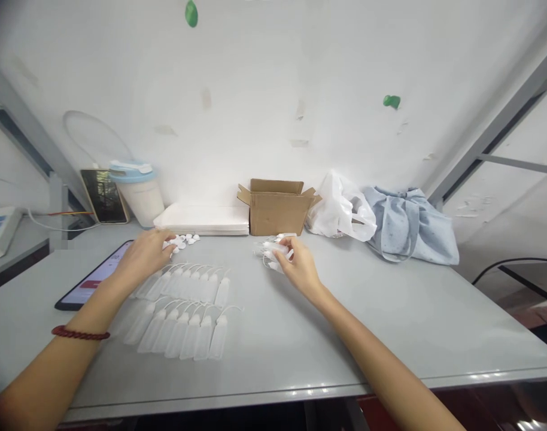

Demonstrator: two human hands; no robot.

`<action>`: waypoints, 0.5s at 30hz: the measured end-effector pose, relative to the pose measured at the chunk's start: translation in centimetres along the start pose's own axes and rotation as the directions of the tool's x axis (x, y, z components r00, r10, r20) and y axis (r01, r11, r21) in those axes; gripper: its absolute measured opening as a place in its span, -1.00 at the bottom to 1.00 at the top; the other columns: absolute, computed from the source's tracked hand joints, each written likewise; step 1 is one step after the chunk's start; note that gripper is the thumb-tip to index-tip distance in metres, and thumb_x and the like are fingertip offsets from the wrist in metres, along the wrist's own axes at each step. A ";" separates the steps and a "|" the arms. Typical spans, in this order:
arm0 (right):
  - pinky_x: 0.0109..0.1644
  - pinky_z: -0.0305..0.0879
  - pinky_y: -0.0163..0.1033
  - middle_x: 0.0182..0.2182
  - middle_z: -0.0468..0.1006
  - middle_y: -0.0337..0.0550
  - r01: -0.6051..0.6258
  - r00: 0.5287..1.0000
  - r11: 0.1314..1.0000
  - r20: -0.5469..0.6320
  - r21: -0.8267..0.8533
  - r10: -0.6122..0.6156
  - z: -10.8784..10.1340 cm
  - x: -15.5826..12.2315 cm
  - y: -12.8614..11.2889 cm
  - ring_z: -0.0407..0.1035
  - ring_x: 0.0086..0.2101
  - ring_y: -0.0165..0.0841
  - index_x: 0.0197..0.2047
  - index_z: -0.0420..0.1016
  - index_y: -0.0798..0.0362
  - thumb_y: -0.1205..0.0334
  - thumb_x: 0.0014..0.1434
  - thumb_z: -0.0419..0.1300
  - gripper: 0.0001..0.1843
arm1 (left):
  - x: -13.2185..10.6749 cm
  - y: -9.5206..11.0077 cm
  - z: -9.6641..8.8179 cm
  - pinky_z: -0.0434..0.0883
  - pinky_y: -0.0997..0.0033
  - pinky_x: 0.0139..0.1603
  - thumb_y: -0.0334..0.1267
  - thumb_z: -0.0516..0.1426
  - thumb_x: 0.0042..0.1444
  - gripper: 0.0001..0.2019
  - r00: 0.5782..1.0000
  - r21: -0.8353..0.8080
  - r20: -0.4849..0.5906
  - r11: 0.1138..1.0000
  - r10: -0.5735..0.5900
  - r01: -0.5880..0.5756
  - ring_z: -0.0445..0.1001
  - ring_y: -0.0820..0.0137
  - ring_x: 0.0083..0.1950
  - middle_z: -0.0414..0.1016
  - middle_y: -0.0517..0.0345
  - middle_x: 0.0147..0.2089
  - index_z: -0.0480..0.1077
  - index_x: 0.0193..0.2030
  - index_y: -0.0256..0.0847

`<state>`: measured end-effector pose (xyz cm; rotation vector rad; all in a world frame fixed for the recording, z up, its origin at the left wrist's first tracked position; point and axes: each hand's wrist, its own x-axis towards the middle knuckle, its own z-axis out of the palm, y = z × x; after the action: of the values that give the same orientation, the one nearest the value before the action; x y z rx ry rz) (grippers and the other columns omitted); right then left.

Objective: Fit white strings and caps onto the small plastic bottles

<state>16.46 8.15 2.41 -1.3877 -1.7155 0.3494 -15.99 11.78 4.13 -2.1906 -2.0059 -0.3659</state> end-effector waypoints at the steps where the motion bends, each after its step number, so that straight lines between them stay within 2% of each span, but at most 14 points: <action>1: -0.37 0.29 -0.22 -0.32 0.49 -0.10 0.007 1.000 0.999 0.007 -0.034 -0.007 0.0 0.2 0.4 0.33 -0.40 -0.34 -0.28 0.33 0.07 0.03 0.08 0.14 -0.73 | 0.1 -0.3 0.1 0.32 0.18 -0.01 -0.34 -0.02 0.08 -0.65 1.000 0.001 0.021 1.000 0.004 -0.004 0.40 0.01 0.03 0.48 -0.24 -0.04 0.45 -0.04 -0.39; 6: -0.26 0.27 -0.17 -0.32 0.47 -0.12 0.023 0.997 0.995 0.070 -0.096 -0.016 -0.1 0.8 1.8 0.33 -0.33 -0.29 -0.34 0.30 0.05 0.07 0.05 0.13 -0.78 | 0.2 -0.4 0.9 0.34 0.21 -0.03 -0.38 -0.01 0.06 -0.66 0.996 -0.028 0.081 0.999 0.023 -0.020 0.46 0.06 -0.02 0.54 -0.17 -0.10 0.49 -0.09 -0.30; 9: -0.19 0.24 -0.16 -0.34 0.47 -0.14 0.038 0.986 0.994 0.167 -0.101 -0.020 -0.4 0.9 1.9 0.33 -0.29 -0.28 -0.36 0.30 0.05 0.10 0.05 0.13 -0.80 | 0.3 -0.3 1.0 0.36 0.21 -0.09 -0.36 -0.02 0.06 -0.66 0.995 -0.041 0.097 0.999 0.025 -0.021 0.48 0.04 -0.06 0.56 -0.17 -0.13 0.51 -0.12 -0.29; 12: -0.22 0.23 -0.18 -0.31 0.46 -0.12 0.032 0.975 0.992 0.224 -0.123 -0.004 -0.9 1.1 1.7 0.32 -0.29 -0.28 -0.34 0.31 0.06 0.13 0.05 0.12 -0.82 | 0.3 -0.3 1.1 0.37 0.22 -0.11 -0.35 -0.03 0.06 -0.67 0.993 -0.041 0.110 0.999 0.034 -0.029 0.49 0.06 -0.06 0.57 -0.14 -0.15 0.51 -0.14 -0.27; 15: -0.27 0.22 -0.20 -0.30 0.44 -0.08 0.044 0.976 0.984 0.216 -0.175 -0.006 -1.2 1.2 1.6 0.31 -0.29 -0.26 -0.30 0.33 0.07 0.17 0.05 0.11 -0.84 | 0.3 -0.3 1.2 0.37 0.24 -0.11 -0.34 -0.03 0.06 -0.67 0.991 -0.040 0.125 0.998 0.052 -0.048 0.49 0.08 -0.07 0.57 -0.13 -0.15 0.52 -0.15 -0.26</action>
<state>18.45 9.42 2.52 -1.4998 -1.9807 0.3484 -16.12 12.44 3.04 -2.3366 -2.0174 -0.2675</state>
